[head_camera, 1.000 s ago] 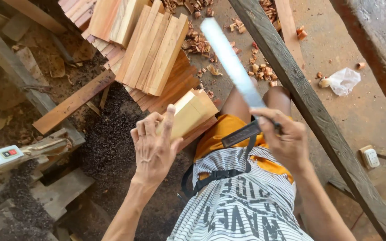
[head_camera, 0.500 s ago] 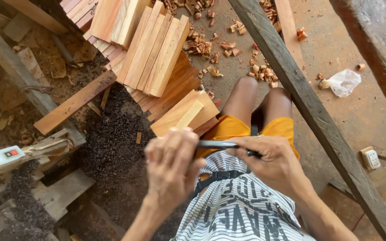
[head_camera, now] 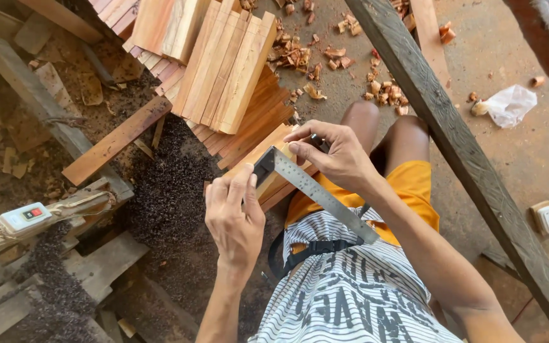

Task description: The recorder measures and marks small wooden blocks with a ruler and a pen on a workshop bench.

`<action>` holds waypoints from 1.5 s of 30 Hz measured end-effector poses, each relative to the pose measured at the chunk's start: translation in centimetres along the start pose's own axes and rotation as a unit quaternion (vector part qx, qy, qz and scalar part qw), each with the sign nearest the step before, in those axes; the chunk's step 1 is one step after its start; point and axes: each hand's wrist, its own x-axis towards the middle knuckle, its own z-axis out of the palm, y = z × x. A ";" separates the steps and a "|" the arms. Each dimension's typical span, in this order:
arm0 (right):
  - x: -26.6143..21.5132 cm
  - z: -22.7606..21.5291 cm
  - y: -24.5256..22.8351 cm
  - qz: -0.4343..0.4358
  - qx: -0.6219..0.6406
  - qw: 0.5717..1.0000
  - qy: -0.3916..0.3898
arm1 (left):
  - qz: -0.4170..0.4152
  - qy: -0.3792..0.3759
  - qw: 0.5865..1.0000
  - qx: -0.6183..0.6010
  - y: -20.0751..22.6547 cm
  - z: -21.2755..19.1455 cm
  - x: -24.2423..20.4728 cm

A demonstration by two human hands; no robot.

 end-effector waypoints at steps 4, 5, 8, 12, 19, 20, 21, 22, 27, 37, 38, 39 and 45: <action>0.3 -0.1 0.2 -0.003 0.035 0.999 -0.001 | -0.053 -0.008 0.998 -0.015 0.6 -1.0 0.7; 0.1 -0.2 0.2 0.001 0.039 0.999 0.001 | -0.053 -0.014 0.998 -0.014 0.7 -1.0 0.5; 0.2 -0.2 -0.3 -0.010 0.024 1.000 -0.007 | -0.059 -0.046 0.997 -0.021 1.0 -1.4 0.8; 0.2 -0.3 -0.9 -0.007 -0.020 1.000 -0.010 | -0.099 -0.088 0.990 -0.043 0.9 -1.8 1.1; 0.0 -0.2 -1.7 0.004 -0.032 0.999 -0.009 | -0.084 -0.087 0.990 -0.069 0.2 -3.4 0.7; 0.1 -0.1 -1.8 0.002 -0.031 0.999 -0.014 | -0.087 -0.084 0.990 -0.066 0.1 -3.7 0.5; 0.2 0.0 -2.0 0.023 -0.034 0.999 -0.016 | -0.084 -0.100 0.990 -0.059 -0.1 -4.0 0.3; 0.4 -0.1 -2.3 0.043 -0.040 0.998 -0.016 | -0.079 -0.113 0.989 -0.054 -0.2 -4.2 0.2; 0.4 0.2 -1.7 -0.005 -0.077 0.997 -0.030 | -0.119 -0.109 0.986 -0.034 1.4 -2.4 0.2; -1.9 0.4 -4.6 -0.033 -0.191 0.981 0.004 | -0.087 -0.033 0.993 -0.077 1.5 -1.3 0.3; -2.4 0.5 -4.3 -0.041 -0.201 0.979 0.009 | -0.080 -0.024 0.993 -0.085 1.6 -1.4 0.1; -3.0 0.4 -3.9 -0.041 -0.219 0.975 -0.006 | -0.082 -0.016 0.994 -0.065 1.8 -1.5 0.0; -4.6 0.1 2.4 -0.118 -0.109 0.987 -0.030 | 0.007 0.086 0.996 0.037 1.7 -0.6 0.4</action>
